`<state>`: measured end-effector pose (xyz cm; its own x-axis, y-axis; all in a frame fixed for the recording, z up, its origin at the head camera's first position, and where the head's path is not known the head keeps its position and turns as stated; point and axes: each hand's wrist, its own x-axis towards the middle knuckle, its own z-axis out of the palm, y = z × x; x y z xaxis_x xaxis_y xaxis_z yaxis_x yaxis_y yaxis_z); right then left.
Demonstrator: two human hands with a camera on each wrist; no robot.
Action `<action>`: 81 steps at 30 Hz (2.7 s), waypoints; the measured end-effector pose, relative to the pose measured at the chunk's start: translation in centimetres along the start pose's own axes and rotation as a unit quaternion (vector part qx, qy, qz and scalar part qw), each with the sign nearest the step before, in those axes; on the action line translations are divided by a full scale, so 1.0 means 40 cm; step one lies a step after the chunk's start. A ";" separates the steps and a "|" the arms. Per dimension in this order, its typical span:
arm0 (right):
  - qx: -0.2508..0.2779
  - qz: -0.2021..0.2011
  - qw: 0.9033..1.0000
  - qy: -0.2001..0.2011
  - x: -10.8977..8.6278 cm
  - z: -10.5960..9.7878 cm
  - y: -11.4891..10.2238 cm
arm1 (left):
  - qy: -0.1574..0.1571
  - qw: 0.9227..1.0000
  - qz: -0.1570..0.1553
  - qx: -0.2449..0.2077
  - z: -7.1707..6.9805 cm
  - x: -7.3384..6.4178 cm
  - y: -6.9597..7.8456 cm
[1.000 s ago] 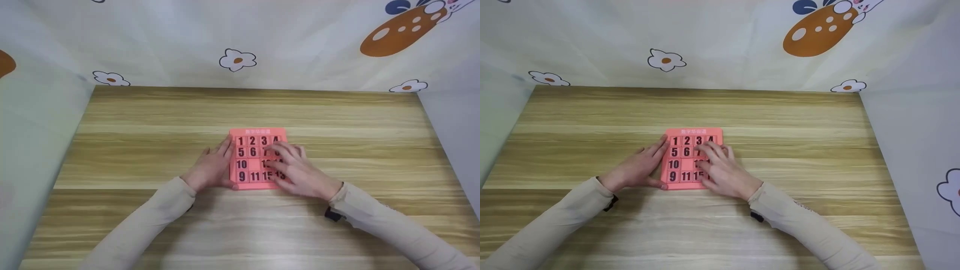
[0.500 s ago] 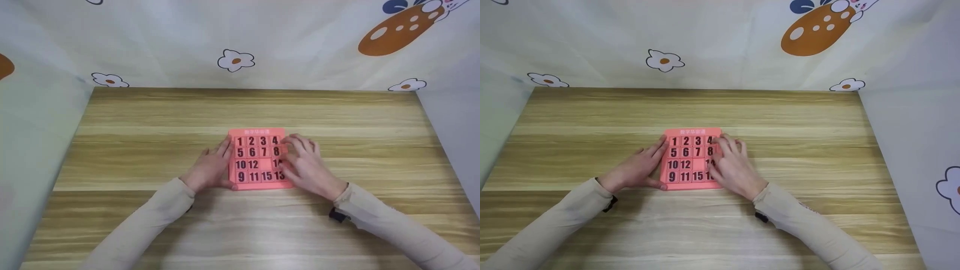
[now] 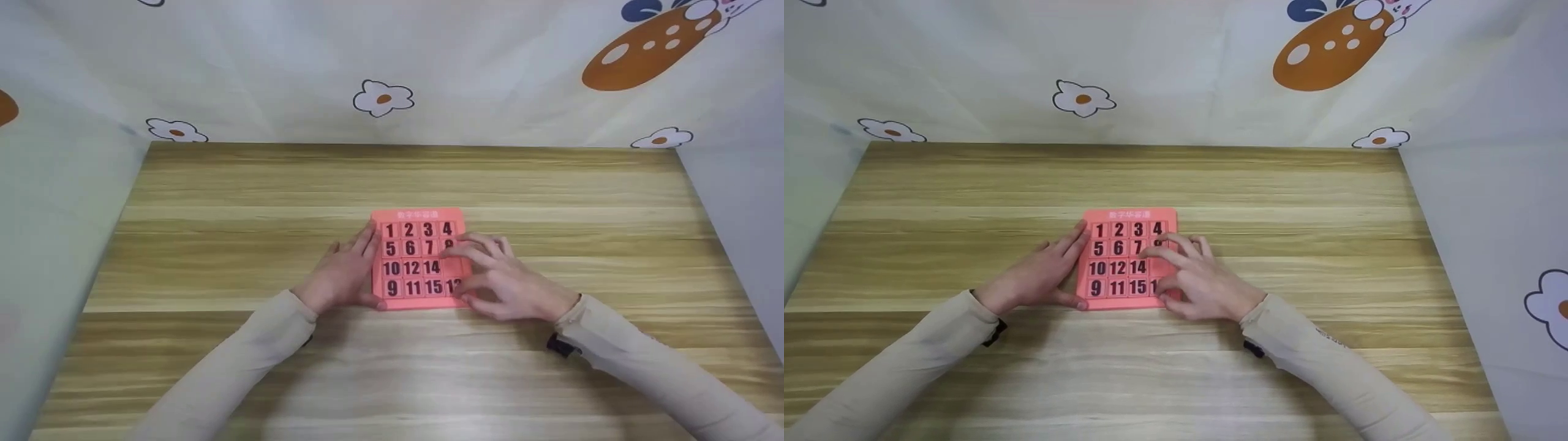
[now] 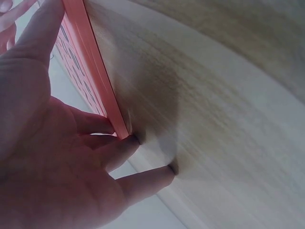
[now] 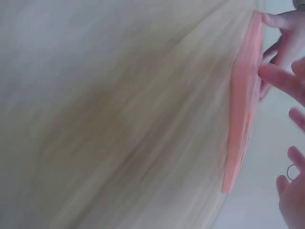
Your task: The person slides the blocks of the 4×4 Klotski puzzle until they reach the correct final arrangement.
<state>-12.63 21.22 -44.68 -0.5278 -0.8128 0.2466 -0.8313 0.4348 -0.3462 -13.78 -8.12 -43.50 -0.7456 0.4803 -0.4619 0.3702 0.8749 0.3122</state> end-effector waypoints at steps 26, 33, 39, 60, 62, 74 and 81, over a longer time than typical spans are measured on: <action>-0.037 0.030 0.996 -0.076 0.028 0.004 -0.018 | 0.000 1.000 -0.004 -0.007 0.000 -0.003 0.001; 0.010 0.003 0.998 -0.064 0.008 -0.002 -0.020 | 0.005 1.000 0.002 -0.004 -0.002 -0.006 0.003; -0.025 0.047 0.998 -0.014 -0.007 -0.010 -0.002 | 0.004 1.000 0.001 -0.003 0.001 -0.001 0.001; -0.024 0.049 0.995 -0.088 -0.015 -0.003 0.001 | 0.006 1.000 0.011 0.005 -0.001 -0.002 0.000; -0.014 0.045 0.994 -0.098 -0.017 -0.005 0.001 | 0.007 1.000 0.011 0.003 -0.001 -0.001 0.000; -0.037 0.057 0.996 -0.058 -0.014 0.004 -0.001 | 0.005 1.000 0.004 -0.008 -0.005 -0.003 0.002; 0.004 0.020 0.999 -0.026 -0.024 -0.003 0.007 | 0.002 1.000 0.004 -0.009 -0.002 -0.004 0.002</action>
<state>-12.38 22.16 -44.92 -0.5499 -0.8144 0.1855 -0.8087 0.4635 -0.3622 -13.66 -8.13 -43.34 -0.7457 0.4862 -0.4556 0.3651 0.8701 0.3310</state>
